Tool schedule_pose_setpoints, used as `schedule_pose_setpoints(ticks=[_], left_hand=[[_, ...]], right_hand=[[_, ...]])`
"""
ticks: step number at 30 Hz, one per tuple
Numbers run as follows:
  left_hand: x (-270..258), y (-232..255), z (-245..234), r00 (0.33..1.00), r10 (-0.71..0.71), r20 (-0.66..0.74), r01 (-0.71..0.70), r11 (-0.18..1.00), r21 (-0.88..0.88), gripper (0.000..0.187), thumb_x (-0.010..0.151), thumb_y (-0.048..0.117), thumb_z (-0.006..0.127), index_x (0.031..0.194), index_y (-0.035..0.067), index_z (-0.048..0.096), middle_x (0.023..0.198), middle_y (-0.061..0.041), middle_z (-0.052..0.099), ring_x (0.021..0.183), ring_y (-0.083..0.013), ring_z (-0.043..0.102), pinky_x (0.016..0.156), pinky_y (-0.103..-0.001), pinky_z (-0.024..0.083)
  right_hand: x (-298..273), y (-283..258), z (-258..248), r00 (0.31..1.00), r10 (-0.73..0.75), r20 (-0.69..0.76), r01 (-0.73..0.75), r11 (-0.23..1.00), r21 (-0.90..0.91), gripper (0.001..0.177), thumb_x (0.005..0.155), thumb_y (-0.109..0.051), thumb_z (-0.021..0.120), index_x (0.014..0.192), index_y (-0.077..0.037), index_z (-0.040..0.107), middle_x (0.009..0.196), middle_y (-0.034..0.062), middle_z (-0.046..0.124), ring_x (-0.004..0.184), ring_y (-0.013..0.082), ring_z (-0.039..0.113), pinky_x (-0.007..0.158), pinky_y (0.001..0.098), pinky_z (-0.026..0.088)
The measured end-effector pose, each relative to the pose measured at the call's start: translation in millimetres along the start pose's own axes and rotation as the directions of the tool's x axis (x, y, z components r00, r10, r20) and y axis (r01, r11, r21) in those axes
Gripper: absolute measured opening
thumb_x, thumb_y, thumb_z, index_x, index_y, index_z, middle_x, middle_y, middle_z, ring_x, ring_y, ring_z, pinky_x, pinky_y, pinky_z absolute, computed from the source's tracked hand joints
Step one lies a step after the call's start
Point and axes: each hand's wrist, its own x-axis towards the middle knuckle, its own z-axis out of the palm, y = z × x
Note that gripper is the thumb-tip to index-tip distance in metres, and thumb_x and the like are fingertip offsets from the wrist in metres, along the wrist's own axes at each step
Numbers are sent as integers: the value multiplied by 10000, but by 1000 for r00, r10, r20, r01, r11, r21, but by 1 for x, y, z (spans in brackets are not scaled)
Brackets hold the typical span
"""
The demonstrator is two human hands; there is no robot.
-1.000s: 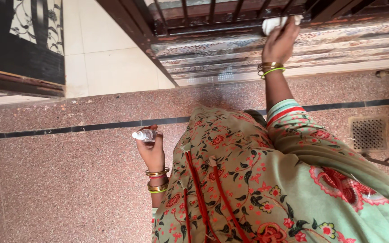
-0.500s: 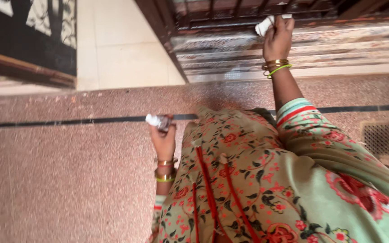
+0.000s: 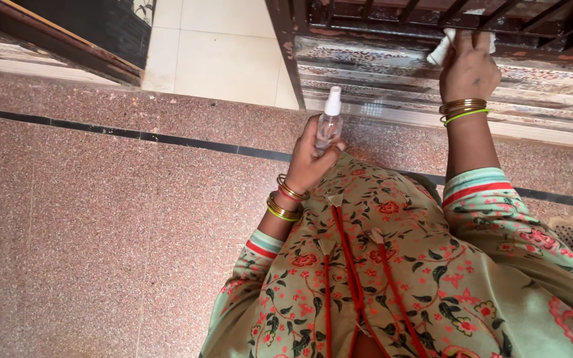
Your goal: The person sprays a liquid from a small bottle onto a metal window railing and wipes it with a white cloth. The person moves along the railing, repeatedly spraying and wiping different sections to clean the surface.
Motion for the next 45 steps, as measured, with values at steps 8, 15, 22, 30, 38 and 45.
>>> schedule_pose_setpoints(ticks=[8,15,22,30,38,45], left_hand=[[34,16,57,1000,26,5,-27,983,182,515,931,198,776,1343,57,500,1003,-60,725,923,-148,723,812,-312,584],[60,19,125,987,152,-58,-120,922,368,478,955,236,773,1328,67,526,1035,-94,751,917,-204,768,797,-324,596],[74,6,181,990,139,-18,-112,861,497,579,953,235,708,1410,52,403,1197,-170,655,1019,-293,704,811,-397,584],[84,-1,217,974,225,33,-214,854,474,496,1065,155,644,1492,53,412,1313,-158,616,1193,-308,665,1002,-435,541],[100,3,261,998,-35,59,14,949,316,529,967,209,717,1383,70,423,1245,-88,634,1068,-151,672,703,-278,606],[106,-21,304,993,-39,110,26,992,124,490,1010,162,697,1402,57,422,1176,-58,651,1044,-121,665,862,-279,583]], right_hand=[[-5,50,-2,988,81,129,-75,996,-49,333,1013,-93,609,1329,-140,705,1311,171,624,791,343,696,621,483,558],[-4,78,-18,995,-85,61,87,995,-39,346,995,-130,580,1322,-126,693,1299,185,630,675,334,672,550,456,544],[-17,116,-39,984,-180,13,180,984,-5,384,994,-121,605,1372,-88,663,1038,83,604,680,250,645,572,399,531],[-47,157,-42,983,-182,1,180,970,165,349,961,-103,654,1292,-170,744,992,46,627,656,221,632,542,362,513],[-149,262,15,894,292,340,-447,521,727,242,950,-28,737,1186,20,716,1015,85,632,788,146,691,699,278,586],[-241,361,38,735,544,406,-566,161,809,187,924,42,721,1110,51,709,966,51,615,790,121,646,698,244,550]])
